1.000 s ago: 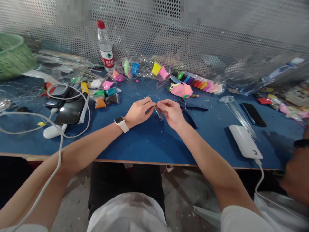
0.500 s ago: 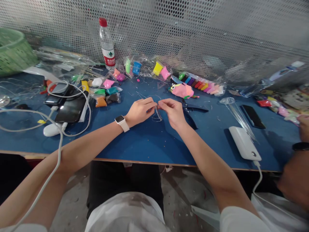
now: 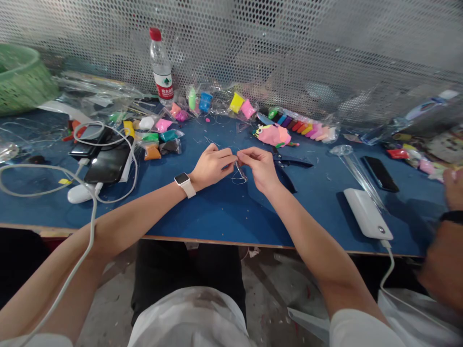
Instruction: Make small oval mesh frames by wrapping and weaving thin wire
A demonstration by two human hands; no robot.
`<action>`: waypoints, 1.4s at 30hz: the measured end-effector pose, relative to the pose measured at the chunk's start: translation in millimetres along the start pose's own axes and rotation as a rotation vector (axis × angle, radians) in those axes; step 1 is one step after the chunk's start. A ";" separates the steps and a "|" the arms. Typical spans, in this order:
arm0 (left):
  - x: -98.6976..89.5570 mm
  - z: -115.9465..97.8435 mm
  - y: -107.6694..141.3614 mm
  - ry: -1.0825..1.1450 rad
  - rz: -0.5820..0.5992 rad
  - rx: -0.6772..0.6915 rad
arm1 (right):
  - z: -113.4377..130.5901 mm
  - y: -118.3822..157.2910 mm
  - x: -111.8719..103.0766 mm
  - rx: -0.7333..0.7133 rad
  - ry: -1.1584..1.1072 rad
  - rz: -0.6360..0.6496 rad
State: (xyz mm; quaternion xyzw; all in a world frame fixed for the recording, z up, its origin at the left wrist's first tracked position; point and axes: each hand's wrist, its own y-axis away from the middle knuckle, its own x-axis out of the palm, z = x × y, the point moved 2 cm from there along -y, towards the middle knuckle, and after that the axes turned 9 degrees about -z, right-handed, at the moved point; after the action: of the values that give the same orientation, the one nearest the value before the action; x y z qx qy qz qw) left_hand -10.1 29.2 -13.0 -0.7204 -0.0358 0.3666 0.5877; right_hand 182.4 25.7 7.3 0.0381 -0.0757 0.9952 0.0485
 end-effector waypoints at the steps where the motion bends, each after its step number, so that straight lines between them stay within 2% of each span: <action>1: 0.4 0.1 0.4 -0.011 -0.014 -0.001 | -0.5 0.1 0.7 0.000 -0.010 -0.009; 5: 0.5 2.2 2.8 -0.068 -0.024 -0.022 | -1.4 0.9 3.0 -0.014 -0.032 -0.036; 9: -4.4 7.2 2.5 -0.037 0.010 -0.047 | -0.2 -1.3 0.0 -0.022 -0.030 0.014; 16: -18.8 9.4 -8.0 0.117 -0.044 0.049 | -0.7 -8.9 -9.5 0.010 -0.079 0.312; 18: -20.9 7.5 -9.2 0.149 -0.041 0.054 | -3.0 -9.6 -11.1 0.017 -0.084 0.352; 23: -18.2 3.8 -6.2 0.199 0.071 -0.002 | -6.8 -10.3 -12.1 -0.065 0.003 0.260; 29: -11.8 1.8 -3.7 0.216 0.001 -0.064 | -5.5 -5.3 -0.3 0.037 -0.084 0.161; 33: -10.1 -2.4 -3.5 0.250 -0.031 -0.061 | -3.8 -1.2 4.6 0.119 -0.147 0.186; 38: -9.4 -3.5 -1.8 0.211 -0.010 -0.087 | -3.2 1.7 5.0 0.143 -0.177 0.215; 42: -10.2 -2.9 -2.0 0.204 -0.018 -0.050 | -3.3 2.4 6.7 0.153 -0.173 0.212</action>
State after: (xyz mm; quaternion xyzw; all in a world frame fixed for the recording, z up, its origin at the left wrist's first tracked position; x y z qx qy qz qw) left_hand -15.1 22.5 -6.2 -0.7679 0.0085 0.2849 0.5736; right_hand 175.3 24.4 4.2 0.1190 -0.0073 0.9906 -0.0666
